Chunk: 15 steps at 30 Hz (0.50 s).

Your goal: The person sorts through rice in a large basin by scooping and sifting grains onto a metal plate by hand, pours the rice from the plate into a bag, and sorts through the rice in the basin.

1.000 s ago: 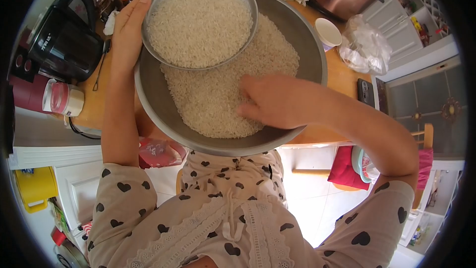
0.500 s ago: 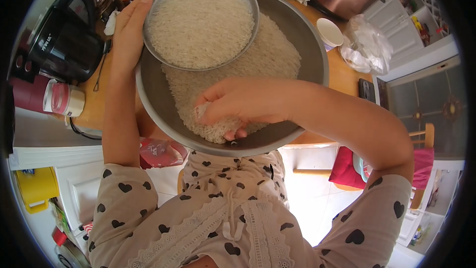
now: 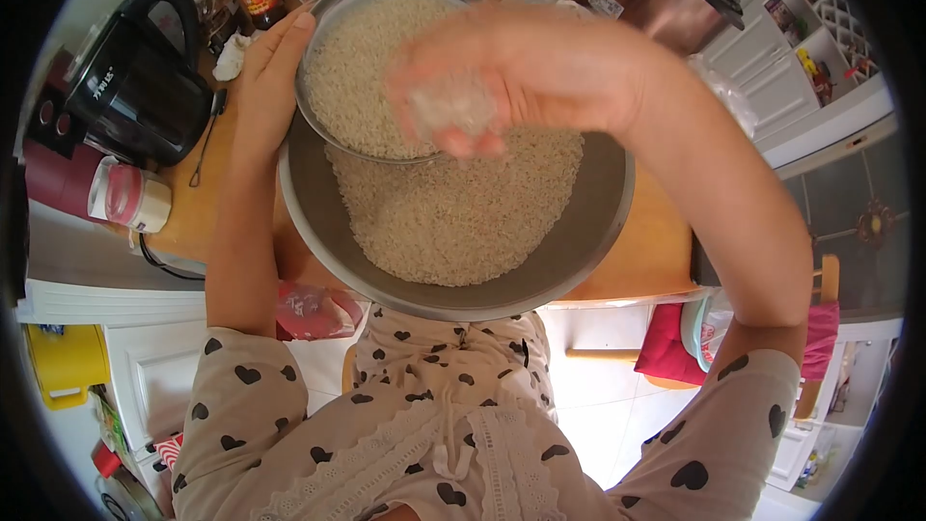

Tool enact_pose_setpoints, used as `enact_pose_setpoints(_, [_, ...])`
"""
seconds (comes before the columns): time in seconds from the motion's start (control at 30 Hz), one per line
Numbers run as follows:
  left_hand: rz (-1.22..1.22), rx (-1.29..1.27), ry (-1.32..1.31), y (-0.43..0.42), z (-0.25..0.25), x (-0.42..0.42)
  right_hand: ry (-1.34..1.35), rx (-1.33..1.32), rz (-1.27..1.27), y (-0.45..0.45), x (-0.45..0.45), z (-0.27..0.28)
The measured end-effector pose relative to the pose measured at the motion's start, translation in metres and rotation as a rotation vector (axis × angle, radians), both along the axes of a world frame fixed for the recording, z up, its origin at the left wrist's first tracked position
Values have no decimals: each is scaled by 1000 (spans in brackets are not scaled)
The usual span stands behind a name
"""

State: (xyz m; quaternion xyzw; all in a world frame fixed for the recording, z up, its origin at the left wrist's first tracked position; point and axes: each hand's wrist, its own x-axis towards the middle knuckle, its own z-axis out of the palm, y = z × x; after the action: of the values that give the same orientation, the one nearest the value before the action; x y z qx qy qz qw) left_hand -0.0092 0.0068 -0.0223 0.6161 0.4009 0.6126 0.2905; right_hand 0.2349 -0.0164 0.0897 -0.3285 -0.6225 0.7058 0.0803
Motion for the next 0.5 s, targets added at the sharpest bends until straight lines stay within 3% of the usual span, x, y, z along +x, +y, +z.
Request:
enact_pose_setpoints(0.13, [10, -25, -15, -1, 0, 1, 77, 369, -184, 13, -20, 19])
enact_pose_setpoints(0.17, [10, -23, -7, -1, 1, 1, 81, 163, -137, 25, -17, 34])
enact_pose_setpoints(0.3, [7, -17, -8, -4, 4, 2, 243, 183, -117, 44, -8, 41])
enact_pose_setpoints(0.5, [28, 4, 9, -1, 0, 1, 253, 142, -77, 53, -9, 38])
